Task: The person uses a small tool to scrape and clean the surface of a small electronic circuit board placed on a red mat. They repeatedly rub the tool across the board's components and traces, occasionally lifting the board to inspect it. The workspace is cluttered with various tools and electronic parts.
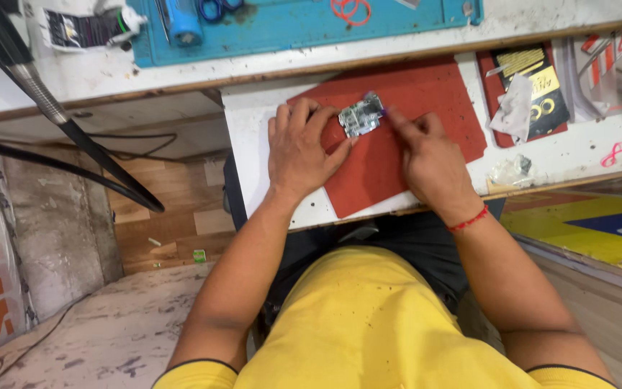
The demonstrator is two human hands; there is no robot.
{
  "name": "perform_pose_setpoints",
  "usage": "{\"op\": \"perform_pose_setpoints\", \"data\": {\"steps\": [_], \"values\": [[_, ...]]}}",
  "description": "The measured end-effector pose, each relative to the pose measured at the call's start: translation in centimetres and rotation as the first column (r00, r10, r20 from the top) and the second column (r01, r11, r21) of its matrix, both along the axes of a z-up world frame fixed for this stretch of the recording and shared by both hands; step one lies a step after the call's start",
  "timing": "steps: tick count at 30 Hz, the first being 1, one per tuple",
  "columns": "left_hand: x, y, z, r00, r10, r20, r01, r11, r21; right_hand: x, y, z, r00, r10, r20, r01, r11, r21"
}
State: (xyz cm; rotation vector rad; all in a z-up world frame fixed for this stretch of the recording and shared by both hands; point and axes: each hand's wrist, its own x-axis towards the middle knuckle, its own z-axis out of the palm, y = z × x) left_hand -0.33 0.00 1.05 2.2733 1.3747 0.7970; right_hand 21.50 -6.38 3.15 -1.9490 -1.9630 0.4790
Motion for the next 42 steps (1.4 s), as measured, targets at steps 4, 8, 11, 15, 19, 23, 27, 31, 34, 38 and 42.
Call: {"op": "perform_pose_setpoints", "data": {"steps": [4, 8, 11, 15, 19, 23, 27, 31, 34, 38, 42], "values": [[0.0, 0.0, 0.4, 1.000, 0.013, -0.001, -0.013, 1.000, -0.025, -1.4, -0.4, 0.1, 0.997, 0.069, -0.024, -0.068, 0.998, 0.009], [0.1, 0.4, 0.3, 1.000, 0.011, -0.002, -0.011, 1.000, -0.002, -1.1, -0.1, 0.4, 0.999, 0.042, 0.011, -0.042, 0.999, -0.024], [0.1, -0.3, -0.1, 1.000, 0.015, -0.011, -0.015, 1.000, 0.000, -1.0, -0.7, 0.2, 0.998, 0.051, 0.034, -0.051, 0.999, -0.006], [0.2, -0.1, 0.2, 1.000, 0.019, -0.008, -0.019, 1.000, -0.014, -1.2, -0.5, -0.1, 0.992, 0.125, -0.014, -0.125, 0.992, -0.022], [0.0, -0.3, -0.1, 1.000, 0.015, -0.009, -0.015, 1.000, -0.007, -0.6, 0.2, 0.1, 0.998, 0.053, 0.026, -0.052, 0.998, -0.033], [0.0, 0.0, 0.2, 1.000, 0.010, 0.001, -0.010, 1.000, -0.003, -1.0, -1.4, 1.1, 0.996, 0.088, -0.006, -0.089, 0.993, -0.084], [0.2, 0.0, 0.2, 1.000, 0.014, 0.007, -0.014, 1.000, -0.001, -1.3, -1.4, 0.5, 1.000, 0.017, 0.009, -0.017, 0.998, -0.055], [0.1, -0.2, 0.0, 1.000, 0.010, -0.005, -0.010, 0.999, -0.032, -0.9, 0.6, -1.1, 0.999, 0.028, -0.021, -0.029, 0.999, -0.025], [0.2, 0.2, 0.0, 1.000, 0.001, 0.006, -0.001, 1.000, 0.023, -0.8, -0.4, -0.8, 0.997, 0.077, 0.009, -0.076, 0.996, -0.046], [-0.3, 0.0, -0.8, 1.000, -0.001, -0.001, 0.001, 0.999, 0.039, -0.3, -0.5, -0.2, 0.997, 0.019, 0.072, -0.017, 1.000, -0.021], [-0.2, -0.1, -0.8, 0.999, -0.023, -0.026, 0.025, 0.998, 0.054, -1.0, -0.9, 0.3, 0.974, 0.221, 0.049, -0.218, 0.975, -0.047]]}}
